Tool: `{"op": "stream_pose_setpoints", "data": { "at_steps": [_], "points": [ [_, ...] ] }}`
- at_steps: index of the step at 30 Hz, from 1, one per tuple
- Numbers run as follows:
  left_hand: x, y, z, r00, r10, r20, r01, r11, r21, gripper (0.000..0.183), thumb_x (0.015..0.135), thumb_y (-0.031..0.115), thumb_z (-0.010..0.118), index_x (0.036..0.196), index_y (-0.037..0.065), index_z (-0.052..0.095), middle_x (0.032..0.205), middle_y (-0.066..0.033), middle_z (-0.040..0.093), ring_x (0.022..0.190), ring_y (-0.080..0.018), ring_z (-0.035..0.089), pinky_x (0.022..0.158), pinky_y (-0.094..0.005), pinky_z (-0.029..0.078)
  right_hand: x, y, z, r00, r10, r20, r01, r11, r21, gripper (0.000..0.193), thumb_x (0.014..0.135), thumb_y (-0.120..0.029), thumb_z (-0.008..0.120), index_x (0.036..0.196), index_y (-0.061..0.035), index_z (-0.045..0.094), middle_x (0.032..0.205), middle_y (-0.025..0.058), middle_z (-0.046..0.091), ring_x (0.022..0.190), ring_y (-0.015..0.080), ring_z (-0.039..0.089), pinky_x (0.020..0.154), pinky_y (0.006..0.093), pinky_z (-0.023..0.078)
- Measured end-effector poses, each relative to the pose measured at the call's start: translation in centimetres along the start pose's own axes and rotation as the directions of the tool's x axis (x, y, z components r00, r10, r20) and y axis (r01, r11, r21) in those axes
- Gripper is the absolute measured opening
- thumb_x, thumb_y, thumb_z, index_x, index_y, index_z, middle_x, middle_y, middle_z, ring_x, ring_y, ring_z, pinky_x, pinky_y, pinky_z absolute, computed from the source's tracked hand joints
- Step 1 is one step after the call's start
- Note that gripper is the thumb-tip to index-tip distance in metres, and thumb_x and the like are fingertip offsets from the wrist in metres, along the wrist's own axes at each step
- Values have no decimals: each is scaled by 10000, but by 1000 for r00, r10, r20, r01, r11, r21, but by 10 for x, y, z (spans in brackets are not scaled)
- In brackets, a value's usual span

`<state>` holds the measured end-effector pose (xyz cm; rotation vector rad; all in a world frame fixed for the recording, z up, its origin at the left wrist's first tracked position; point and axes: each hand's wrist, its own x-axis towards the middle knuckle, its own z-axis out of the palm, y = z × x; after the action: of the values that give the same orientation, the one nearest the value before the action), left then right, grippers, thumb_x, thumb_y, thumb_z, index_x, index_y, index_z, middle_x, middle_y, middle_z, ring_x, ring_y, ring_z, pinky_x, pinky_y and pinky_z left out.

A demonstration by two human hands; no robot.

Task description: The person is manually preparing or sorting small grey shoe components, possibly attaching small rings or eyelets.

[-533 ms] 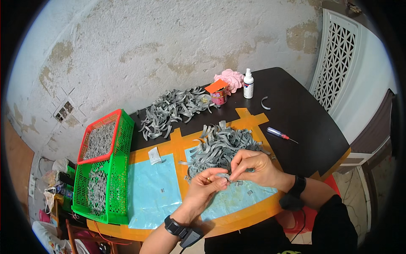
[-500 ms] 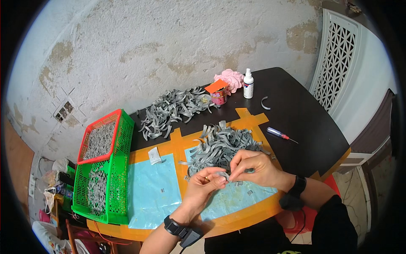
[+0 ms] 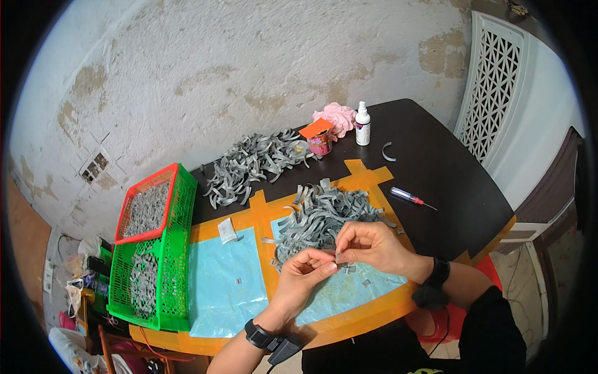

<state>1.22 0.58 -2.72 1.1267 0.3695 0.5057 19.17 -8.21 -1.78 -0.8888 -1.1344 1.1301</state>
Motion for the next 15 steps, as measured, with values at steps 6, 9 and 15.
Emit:
{"op": "stream_pose_setpoints", "data": {
  "at_steps": [6,9,15],
  "points": [
    [1,-3,-3,999,-18,35,20,999,-35,114,859,-10,636,959,34,601,970,-63,647,925,-138,621,885,-303,513,1,5,3,991,-132,-36,130,990,-56,99,816,74,651,888,19,610,941,58,561,857,115,593,762,244,502],
    [2,-3,-4,997,-43,69,51,991,-124,128,865,3,631,980,36,588,957,-58,644,939,-149,627,913,-330,523,-1,5,5,994,-95,-54,95,995,-8,104,810,64,663,890,18,615,936,50,587,859,113,605,756,242,510],
    [2,5,-5,982,-182,55,190,929,-317,96,885,40,615,975,40,582,942,-62,643,918,-178,648,848,-304,554,-1,6,6,993,-107,-52,107,994,6,101,808,67,662,891,24,626,966,76,623,871,119,620,752,244,518]
  ]
}}
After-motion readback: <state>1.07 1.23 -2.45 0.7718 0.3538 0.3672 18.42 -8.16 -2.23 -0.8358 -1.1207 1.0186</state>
